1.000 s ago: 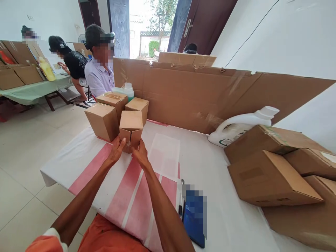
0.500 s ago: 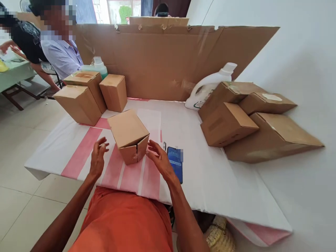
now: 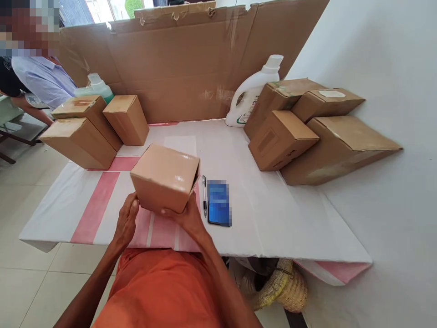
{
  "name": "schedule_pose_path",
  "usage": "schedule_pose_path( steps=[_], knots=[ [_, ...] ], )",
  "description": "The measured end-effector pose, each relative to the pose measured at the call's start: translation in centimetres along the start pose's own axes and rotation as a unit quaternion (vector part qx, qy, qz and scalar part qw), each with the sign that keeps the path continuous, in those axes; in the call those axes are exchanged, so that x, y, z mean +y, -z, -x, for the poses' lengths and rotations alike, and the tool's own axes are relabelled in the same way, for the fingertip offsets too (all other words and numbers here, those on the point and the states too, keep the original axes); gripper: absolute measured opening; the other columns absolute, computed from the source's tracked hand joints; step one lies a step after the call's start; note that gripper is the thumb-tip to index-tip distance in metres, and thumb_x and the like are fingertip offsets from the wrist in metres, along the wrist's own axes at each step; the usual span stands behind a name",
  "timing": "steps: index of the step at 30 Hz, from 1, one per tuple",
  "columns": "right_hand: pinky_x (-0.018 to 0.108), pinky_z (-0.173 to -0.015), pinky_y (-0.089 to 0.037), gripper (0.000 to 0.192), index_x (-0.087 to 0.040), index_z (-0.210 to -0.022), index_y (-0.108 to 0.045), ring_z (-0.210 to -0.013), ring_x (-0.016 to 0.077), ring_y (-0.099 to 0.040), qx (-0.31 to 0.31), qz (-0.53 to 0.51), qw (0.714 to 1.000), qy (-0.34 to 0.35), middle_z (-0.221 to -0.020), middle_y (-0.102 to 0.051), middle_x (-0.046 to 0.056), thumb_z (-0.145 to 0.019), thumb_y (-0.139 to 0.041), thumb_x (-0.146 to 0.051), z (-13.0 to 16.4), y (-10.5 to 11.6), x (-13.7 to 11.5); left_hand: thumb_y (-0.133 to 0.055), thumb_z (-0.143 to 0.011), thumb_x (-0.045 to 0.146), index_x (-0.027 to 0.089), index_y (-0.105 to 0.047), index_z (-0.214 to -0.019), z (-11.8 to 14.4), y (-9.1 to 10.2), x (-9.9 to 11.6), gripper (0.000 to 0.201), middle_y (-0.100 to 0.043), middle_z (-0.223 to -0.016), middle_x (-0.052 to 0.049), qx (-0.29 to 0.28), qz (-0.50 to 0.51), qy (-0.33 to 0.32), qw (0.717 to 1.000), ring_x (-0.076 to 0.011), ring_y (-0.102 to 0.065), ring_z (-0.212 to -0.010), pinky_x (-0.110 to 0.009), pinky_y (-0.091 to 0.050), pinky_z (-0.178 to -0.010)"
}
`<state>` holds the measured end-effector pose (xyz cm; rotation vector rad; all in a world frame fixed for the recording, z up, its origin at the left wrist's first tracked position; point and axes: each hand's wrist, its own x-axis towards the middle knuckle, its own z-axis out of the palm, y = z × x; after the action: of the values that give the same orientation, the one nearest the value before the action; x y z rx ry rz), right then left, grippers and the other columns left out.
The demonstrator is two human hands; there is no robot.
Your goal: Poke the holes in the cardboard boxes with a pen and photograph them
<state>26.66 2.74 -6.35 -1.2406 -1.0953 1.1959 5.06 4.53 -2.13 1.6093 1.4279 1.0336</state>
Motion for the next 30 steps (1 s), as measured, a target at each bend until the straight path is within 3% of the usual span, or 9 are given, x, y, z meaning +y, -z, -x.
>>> schedule_pose_path(
  steps=[4,8,13,18,22,27,30],
  knots=[
    [0.052,-0.117,-0.056,0.076,-0.024,-0.145,-0.070,-0.134,0.0354,-0.071,-0.047,-0.160,0.984,-0.069,-0.139,-0.079,0.011,-0.084,-0.084,-0.067,-1.0,3.1,-2.5,-0.054,-0.109,0.056,0.026,-0.066,-0.146,4.0,0.9,2.5,0.049,-0.073,-0.120,-0.010,-0.033,-0.014,-0.083,0.996,-0.0260,-0.072,-0.108,-0.041,-0.057,-0.095],
    [0.051,-0.110,-0.061,0.068,-0.021,-0.124,-0.081,-0.127,0.0381,-0.075,-0.067,-0.211,0.964,-0.145,-0.124,-0.085,0.011,-0.082,-0.081,-0.075,-1.0,3.5,-2.2,-0.060,-0.107,0.038,0.025,-0.067,-0.138,5.5,-0.1,4.2,0.034,-0.072,-0.104,-0.008,-0.013,-0.071,-0.191,0.979,-0.0247,-0.069,-0.096,-0.039,-0.057,-0.087],
    [0.047,-0.113,-0.058,0.061,-0.022,-0.114,-0.083,-0.129,0.0352,-0.074,-0.054,-0.231,0.952,-0.191,-0.115,-0.086,0.010,-0.082,-0.083,-0.074,-0.7,2.9,-1.2,-0.058,-0.108,0.038,0.024,-0.063,-0.150,4.8,-0.9,4.8,0.044,-0.063,-0.118,-0.011,0.021,-0.154,-0.320,0.935,-0.0273,-0.061,-0.110,-0.043,-0.055,-0.095],
    [0.048,-0.112,-0.057,0.061,-0.026,-0.112,-0.082,-0.134,0.0358,-0.070,-0.039,-0.278,0.943,-0.179,-0.121,-0.085,0.007,-0.079,-0.081,-0.079,-0.6,3.6,-1.7,-0.052,-0.111,0.049,0.024,-0.052,-0.161,3.8,-0.5,4.1,0.056,-0.056,-0.136,-0.014,-0.033,-0.150,-0.326,0.933,-0.0294,-0.055,-0.129,-0.047,-0.049,-0.112],
    [0.049,-0.107,-0.059,0.062,-0.028,-0.118,-0.080,-0.135,0.0357,-0.069,-0.022,-0.288,0.947,-0.141,-0.130,-0.082,0.006,-0.085,-0.074,-0.080,0.0,3.9,-2.5,-0.056,-0.109,0.054,0.025,-0.041,-0.169,3.6,-0.4,4.1,0.069,-0.051,-0.146,-0.016,-0.042,-0.151,-0.320,0.934,-0.0319,-0.052,-0.139,-0.050,-0.046,-0.120],
    [0.047,-0.101,-0.060,0.055,-0.032,-0.123,-0.079,-0.127,0.0322,-0.070,-0.038,-0.243,0.968,-0.053,-0.136,-0.078,0.006,-0.091,-0.070,-0.076,1.1,3.9,-5.5,-0.065,-0.104,0.055,0.026,-0.042,-0.170,2.7,1.1,5.6,0.076,-0.052,-0.152,-0.016,0.014,-0.145,-0.305,0.941,-0.0335,-0.050,-0.144,-0.052,-0.047,-0.122],
    [0.043,-0.093,-0.061,0.058,-0.032,-0.131,-0.077,-0.120,0.0304,-0.070,-0.030,-0.209,0.978,0.002,-0.136,-0.078,0.007,-0.092,-0.069,-0.075,1.3,4.3,-7.8,-0.070,-0.101,0.055,0.030,-0.044,-0.170,2.0,2.0,6.3,0.079,-0.055,-0.150,-0.015,0.059,-0.118,-0.303,0.944,-0.0343,-0.052,-0.140,-0.050,-0.055,-0.110]
  ],
)
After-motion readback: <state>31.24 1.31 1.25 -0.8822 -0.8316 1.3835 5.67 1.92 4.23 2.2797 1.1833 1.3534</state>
